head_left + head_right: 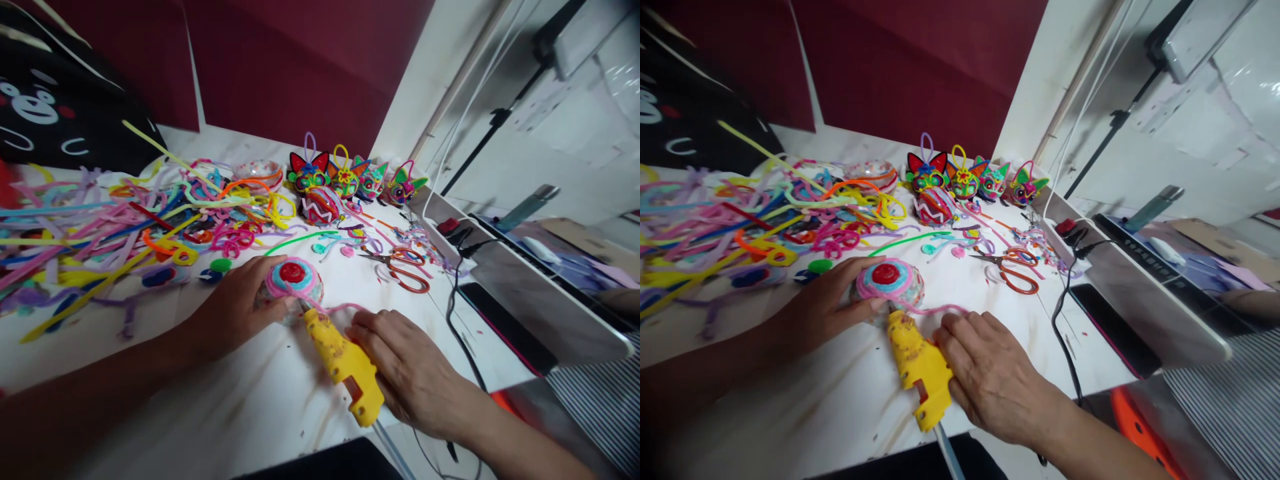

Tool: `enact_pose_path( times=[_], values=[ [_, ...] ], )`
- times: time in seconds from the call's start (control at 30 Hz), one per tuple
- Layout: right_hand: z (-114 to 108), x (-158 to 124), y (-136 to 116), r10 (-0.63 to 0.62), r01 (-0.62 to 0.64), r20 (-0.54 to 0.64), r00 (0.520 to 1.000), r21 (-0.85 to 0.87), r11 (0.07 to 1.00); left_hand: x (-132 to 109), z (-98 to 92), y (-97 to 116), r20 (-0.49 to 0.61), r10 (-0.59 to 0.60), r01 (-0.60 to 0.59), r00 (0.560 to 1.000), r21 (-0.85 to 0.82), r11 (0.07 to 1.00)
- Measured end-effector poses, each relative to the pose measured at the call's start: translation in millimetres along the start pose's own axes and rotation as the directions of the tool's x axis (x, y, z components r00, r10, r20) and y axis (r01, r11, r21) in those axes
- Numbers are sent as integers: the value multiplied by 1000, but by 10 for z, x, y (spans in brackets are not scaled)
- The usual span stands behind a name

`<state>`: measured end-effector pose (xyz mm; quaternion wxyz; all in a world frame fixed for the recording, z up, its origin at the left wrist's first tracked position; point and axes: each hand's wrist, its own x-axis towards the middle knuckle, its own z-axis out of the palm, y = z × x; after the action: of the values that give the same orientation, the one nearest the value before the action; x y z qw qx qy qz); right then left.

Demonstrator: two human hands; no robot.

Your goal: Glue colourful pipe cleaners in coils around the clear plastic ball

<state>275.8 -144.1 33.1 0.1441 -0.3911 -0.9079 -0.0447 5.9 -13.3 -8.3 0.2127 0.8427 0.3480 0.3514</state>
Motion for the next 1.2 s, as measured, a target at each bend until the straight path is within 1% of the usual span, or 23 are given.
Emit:
enact_pose_path(
  times=[0.17,0.33,0.53,0.7,0.9,1.07,1.2],
  values=[
    [13,38,8,-4,4,-2,1000,-12,1000,-9,34,-46,-49,24,-25,998,-12,1000],
    [50,51,26,8,-8,1,1000,4,1000,-5,4,-18,-26,11,-12,1000,-31,999],
    [71,32,29,20,-20,-14,1000,15,1000,0,3,-7,-20,7,-7,1000,2,1000],
    [59,54,23,6,-6,-12,1000,0,1000,10,-8,29,-14,3,-3,1000,5,1000],
    [43,72,49,-26,26,-1,1000,23,999,45,-42,83,-11,-21,20,1000,-28,999],
    [53,88,103,-50,50,3,999,2,999,34,-28,50,-16,-57,56,998,-37,998],
    [55,121,140,-86,86,-10,996,-35,996,16,-17,10,-5,-48,48,999,-38,998]
  ],
)
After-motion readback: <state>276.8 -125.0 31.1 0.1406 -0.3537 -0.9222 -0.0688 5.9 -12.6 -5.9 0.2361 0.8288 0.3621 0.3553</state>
